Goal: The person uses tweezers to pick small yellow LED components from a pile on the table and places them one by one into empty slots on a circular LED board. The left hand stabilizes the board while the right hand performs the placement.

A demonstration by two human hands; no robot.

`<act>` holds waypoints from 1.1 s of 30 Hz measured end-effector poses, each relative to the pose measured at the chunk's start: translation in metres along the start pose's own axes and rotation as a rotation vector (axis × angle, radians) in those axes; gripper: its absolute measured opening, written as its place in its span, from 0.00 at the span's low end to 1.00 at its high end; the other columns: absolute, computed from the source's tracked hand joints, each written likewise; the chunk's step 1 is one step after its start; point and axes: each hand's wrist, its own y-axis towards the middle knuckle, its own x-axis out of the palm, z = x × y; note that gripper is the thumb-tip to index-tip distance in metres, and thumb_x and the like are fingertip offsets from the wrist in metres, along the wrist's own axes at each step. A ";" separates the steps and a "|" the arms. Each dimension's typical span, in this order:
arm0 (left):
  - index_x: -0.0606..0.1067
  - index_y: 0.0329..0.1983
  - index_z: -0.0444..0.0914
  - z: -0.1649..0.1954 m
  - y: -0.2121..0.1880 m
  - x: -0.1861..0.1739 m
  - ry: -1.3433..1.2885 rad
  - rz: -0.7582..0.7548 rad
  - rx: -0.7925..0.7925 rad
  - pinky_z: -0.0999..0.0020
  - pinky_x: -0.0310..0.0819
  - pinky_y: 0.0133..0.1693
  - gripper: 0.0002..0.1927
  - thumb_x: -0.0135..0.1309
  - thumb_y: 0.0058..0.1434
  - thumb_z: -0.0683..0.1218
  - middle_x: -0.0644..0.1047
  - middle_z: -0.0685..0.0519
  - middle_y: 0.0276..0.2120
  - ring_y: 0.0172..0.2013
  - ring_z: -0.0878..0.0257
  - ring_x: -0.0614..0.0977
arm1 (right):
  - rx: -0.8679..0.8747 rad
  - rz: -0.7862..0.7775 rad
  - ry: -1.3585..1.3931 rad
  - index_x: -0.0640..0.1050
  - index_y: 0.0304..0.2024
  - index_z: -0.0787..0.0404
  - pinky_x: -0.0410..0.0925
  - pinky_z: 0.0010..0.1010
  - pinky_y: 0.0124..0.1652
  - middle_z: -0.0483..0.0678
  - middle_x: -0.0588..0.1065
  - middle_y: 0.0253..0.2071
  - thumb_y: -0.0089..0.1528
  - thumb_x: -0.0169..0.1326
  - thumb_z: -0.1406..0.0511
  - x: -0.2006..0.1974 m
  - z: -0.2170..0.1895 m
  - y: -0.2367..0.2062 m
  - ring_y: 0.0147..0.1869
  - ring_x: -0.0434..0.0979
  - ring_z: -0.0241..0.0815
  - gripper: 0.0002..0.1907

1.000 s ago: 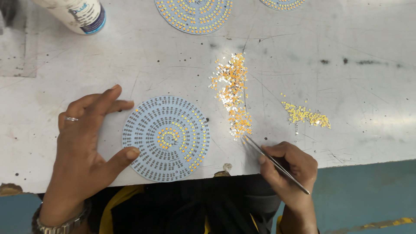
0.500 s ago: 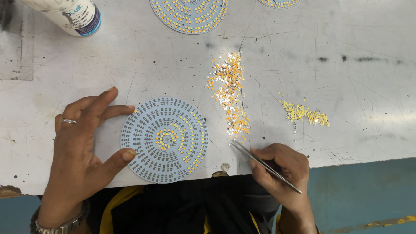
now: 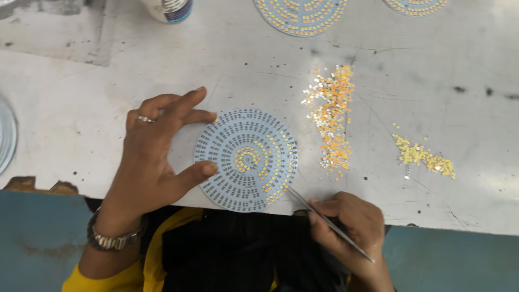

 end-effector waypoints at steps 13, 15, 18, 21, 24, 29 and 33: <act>0.62 0.74 0.39 -0.001 0.001 -0.001 0.005 -0.005 -0.009 0.51 0.51 0.62 0.47 0.59 0.58 0.67 0.82 0.56 0.54 0.65 0.53 0.69 | -0.047 -0.057 -0.011 0.79 0.31 0.64 0.64 0.26 0.25 0.47 0.75 0.23 0.53 0.66 0.68 0.014 -0.010 0.010 0.23 0.75 0.39 0.08; 0.62 0.74 0.39 0.001 0.003 -0.002 0.014 -0.008 -0.010 0.52 0.51 0.62 0.47 0.59 0.57 0.66 0.82 0.56 0.54 0.65 0.53 0.69 | -0.021 -0.018 -0.023 0.79 0.31 0.64 0.65 0.25 0.25 0.47 0.75 0.24 0.53 0.66 0.68 0.007 -0.007 0.006 0.24 0.75 0.38 0.09; 0.62 0.73 0.40 0.004 0.004 -0.003 0.027 -0.017 -0.027 0.52 0.50 0.62 0.48 0.59 0.54 0.65 0.81 0.56 0.54 0.65 0.53 0.69 | 0.137 0.112 -0.067 0.80 0.32 0.65 0.65 0.23 0.26 0.47 0.77 0.25 0.53 0.65 0.69 -0.008 -0.001 -0.004 0.23 0.75 0.35 0.08; 0.61 0.74 0.40 0.001 0.003 -0.001 0.058 -0.026 -0.029 0.52 0.49 0.63 0.48 0.58 0.53 0.65 0.81 0.57 0.54 0.65 0.52 0.68 | 0.299 0.234 -0.094 0.80 0.34 0.67 0.65 0.22 0.27 0.47 0.77 0.26 0.54 0.64 0.70 -0.018 0.007 -0.010 0.25 0.74 0.34 0.07; 0.61 0.74 0.40 -0.001 0.003 0.001 0.078 -0.031 -0.029 0.51 0.48 0.64 0.49 0.58 0.52 0.65 0.80 0.57 0.54 0.66 0.52 0.67 | 0.271 0.249 -0.131 0.80 0.33 0.67 0.65 0.21 0.28 0.47 0.78 0.26 0.55 0.64 0.70 -0.021 0.012 -0.014 0.25 0.75 0.32 0.07; 0.61 0.73 0.40 -0.001 0.002 0.002 0.074 -0.025 -0.027 0.50 0.48 0.62 0.49 0.57 0.52 0.66 0.80 0.57 0.53 0.65 0.52 0.66 | 0.167 0.222 -0.153 0.79 0.33 0.68 0.66 0.20 0.29 0.47 0.78 0.28 0.54 0.65 0.70 -0.020 0.014 -0.013 0.27 0.76 0.32 0.08; 0.61 0.73 0.39 -0.001 0.000 0.003 0.057 -0.020 -0.027 0.51 0.47 0.63 0.48 0.57 0.53 0.66 0.80 0.56 0.52 0.65 0.53 0.66 | 0.215 0.232 -0.142 0.79 0.33 0.68 0.65 0.20 0.27 0.47 0.78 0.26 0.54 0.64 0.71 -0.020 0.014 -0.014 0.25 0.75 0.31 0.07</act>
